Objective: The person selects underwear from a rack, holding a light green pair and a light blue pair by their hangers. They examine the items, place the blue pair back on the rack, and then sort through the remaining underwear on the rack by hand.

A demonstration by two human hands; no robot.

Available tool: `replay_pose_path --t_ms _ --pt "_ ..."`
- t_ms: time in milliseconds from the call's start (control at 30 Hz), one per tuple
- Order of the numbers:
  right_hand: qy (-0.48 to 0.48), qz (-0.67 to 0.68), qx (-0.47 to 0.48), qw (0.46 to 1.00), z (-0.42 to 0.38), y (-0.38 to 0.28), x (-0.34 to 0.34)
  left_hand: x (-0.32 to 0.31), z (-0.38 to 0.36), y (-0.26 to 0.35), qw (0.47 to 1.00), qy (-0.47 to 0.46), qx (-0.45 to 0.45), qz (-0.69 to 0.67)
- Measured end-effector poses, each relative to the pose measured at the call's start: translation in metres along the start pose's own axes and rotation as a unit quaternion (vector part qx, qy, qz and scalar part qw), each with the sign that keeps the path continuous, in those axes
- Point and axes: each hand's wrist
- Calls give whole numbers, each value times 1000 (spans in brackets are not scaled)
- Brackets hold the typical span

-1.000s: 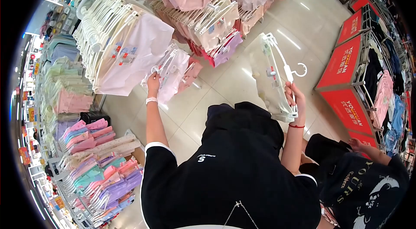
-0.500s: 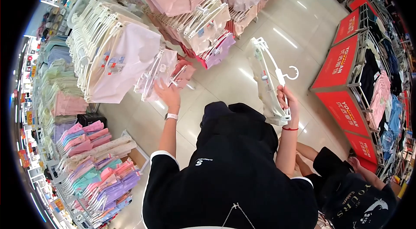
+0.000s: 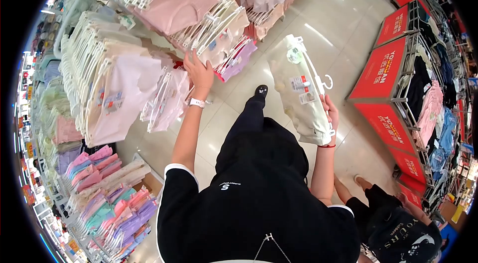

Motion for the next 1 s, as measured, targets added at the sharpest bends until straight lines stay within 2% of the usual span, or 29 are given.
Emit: replay_pose_path --t_ms 167,200,267,300,333,400,433,467,533,567,667,767,900,1000 --pt "-1 24 -21 999 39 -25 -22 -31 32 18 996 -13 -45 -70" --pt "6 35 -28 999 49 -27 -29 -44 40 23 990 -25 -76 -118" --pt "-1 40 -56 998 70 -34 -41 -91 43 32 977 -92 -73 -179" --pt "-35 25 -87 995 83 -39 -43 -119 43 38 957 -131 -39 -256" --pt "-9 34 -99 994 93 -41 -53 -148 43 48 928 -169 -7 -332" --pt "24 43 -102 994 113 -40 -77 -197 46 74 887 -276 87 -360" --pt "15 45 -107 993 122 -41 -87 -230 48 74 829 -324 63 -451" --pt "20 30 -97 995 130 -45 -94 -207 56 104 700 -408 243 -533" --pt "22 -1 -63 998 149 -62 -109 -220 67 118 527 -485 304 -629" --pt "23 -15 -40 999 157 -72 -116 -183 90 147 385 -461 413 -685" --pt "67 -45 45 996 170 -93 -131 -189 97 147 358 -492 405 -682" --pt "85 -118 101 984 181 -126 -135 -200 96 133 401 -493 324 -701" --pt "115 -189 151 963 200 -176 -139 -216 124 144 442 -421 380 -695" --pt "156 -233 137 950 215 -205 -143 -231 142 158 515 -350 391 -678"
Point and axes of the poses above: each hand's wrist, its own z-axis towards the middle knuckle, its own x-axis out of the back of the hand, y = z × x, and after that the axes turned 3 degrees about z, right-handed
